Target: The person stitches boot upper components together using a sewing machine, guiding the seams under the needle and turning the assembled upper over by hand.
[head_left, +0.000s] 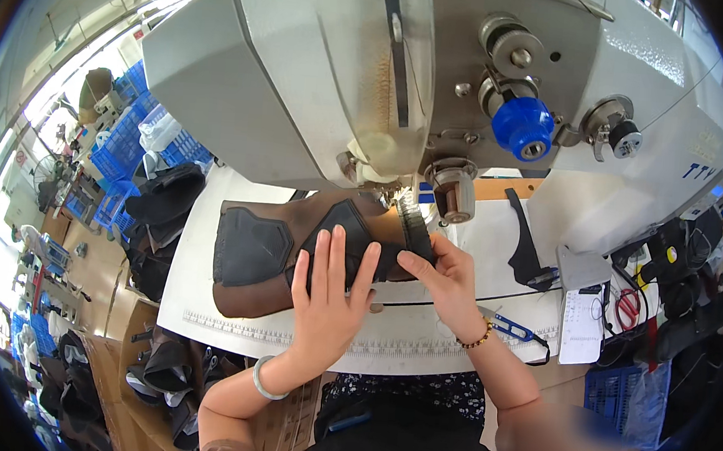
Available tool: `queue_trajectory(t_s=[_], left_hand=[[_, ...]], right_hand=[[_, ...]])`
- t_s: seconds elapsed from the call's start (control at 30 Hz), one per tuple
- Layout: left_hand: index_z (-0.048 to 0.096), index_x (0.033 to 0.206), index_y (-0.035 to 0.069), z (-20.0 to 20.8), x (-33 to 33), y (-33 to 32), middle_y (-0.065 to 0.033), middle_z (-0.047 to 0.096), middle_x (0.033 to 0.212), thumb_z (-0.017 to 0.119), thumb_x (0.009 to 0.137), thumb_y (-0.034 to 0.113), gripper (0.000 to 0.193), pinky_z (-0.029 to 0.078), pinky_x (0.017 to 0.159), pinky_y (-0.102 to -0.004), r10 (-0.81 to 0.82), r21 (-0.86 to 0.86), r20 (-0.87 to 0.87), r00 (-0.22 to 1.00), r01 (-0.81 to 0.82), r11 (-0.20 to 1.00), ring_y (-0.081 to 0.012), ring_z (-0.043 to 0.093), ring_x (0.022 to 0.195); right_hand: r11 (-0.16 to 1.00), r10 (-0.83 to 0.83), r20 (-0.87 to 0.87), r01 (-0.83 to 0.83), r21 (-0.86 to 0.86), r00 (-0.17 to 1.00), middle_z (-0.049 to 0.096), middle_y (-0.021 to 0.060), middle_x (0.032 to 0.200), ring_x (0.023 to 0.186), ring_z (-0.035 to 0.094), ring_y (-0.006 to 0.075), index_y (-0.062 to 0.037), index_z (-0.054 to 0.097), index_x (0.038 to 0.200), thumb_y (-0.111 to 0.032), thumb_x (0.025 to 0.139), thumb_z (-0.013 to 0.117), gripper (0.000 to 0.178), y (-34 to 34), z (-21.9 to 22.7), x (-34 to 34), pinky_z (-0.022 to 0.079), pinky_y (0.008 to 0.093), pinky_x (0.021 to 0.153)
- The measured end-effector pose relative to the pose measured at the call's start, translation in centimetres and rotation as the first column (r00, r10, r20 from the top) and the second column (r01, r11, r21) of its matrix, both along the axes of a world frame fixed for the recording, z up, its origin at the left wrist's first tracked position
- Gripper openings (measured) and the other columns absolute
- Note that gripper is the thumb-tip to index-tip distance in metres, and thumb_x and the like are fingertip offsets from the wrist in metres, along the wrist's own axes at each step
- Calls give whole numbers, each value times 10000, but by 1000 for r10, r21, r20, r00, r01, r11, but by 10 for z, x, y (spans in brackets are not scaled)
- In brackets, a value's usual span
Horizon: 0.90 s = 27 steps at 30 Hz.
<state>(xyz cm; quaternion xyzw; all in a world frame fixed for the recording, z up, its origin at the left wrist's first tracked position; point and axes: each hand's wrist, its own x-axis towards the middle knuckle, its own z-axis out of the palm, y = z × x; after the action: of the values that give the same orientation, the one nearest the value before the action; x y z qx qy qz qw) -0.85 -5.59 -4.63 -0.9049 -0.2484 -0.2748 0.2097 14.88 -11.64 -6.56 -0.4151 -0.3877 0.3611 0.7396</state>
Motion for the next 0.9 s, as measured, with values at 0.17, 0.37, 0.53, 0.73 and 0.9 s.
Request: queue_trajectory(t_s=[0.17, 0.37, 0.53, 0.73, 0.9], left_hand=[[475, 1284, 115, -9, 6, 9, -228, 520, 1231, 518, 851, 138, 436, 425, 926, -423, 45, 353, -69, 997, -18, 935, -336, 531, 1117], [512, 1252, 132, -14, 7, 14, -217, 551, 1191, 516, 848, 95, 406, 441, 898, -398, 21, 372, -3, 1000, -19, 928, -319, 556, 1084], [506, 1266, 137, -4, 10, 25, -213, 553, 1181, 514, 853, 103, 415, 443, 896, -389, -17, 390, -73, 997, 44, 920, -313, 564, 1068], [504, 1261, 128, -7, 3, 42, -214, 515, 1227, 571, 817, 159, 450, 403, 946, -411, -122, 292, -65, 990, 136, 947, -315, 514, 1142], [495, 1221, 54, -34, -7, 34, -196, 502, 1269, 652, 793, 259, 500, 298, 1007, -540, -138, 348, -67, 988, 153, 925, -340, 470, 1197]], right_hand=[[998, 34, 5, -33, -48, 999, 618, 17, 891, 792, 541, 44, 23, 590, 969, -63, 846, 652, 162, -5, -4, 4, 449, 195, 713], [1000, 6, -20, -6, -28, 1000, 612, -10, 829, 740, 525, 29, 19, 608, 957, -96, 843, 667, 173, -1, -6, 0, 434, 183, 643], [999, -28, -91, 26, -23, 995, 612, -8, 838, 743, 524, 23, 21, 604, 960, -86, 851, 655, 161, 2, 0, -4, 434, 179, 645], [993, -114, -82, 113, -14, 990, 616, -8, 825, 719, 507, 16, 20, 602, 953, -107, 855, 659, 170, 9, -7, -18, 413, 166, 623], [989, -130, -59, 125, -73, 990, 616, -9, 813, 716, 508, 29, 22, 613, 970, -118, 825, 692, 216, 4, -2, -18, 415, 188, 618]])
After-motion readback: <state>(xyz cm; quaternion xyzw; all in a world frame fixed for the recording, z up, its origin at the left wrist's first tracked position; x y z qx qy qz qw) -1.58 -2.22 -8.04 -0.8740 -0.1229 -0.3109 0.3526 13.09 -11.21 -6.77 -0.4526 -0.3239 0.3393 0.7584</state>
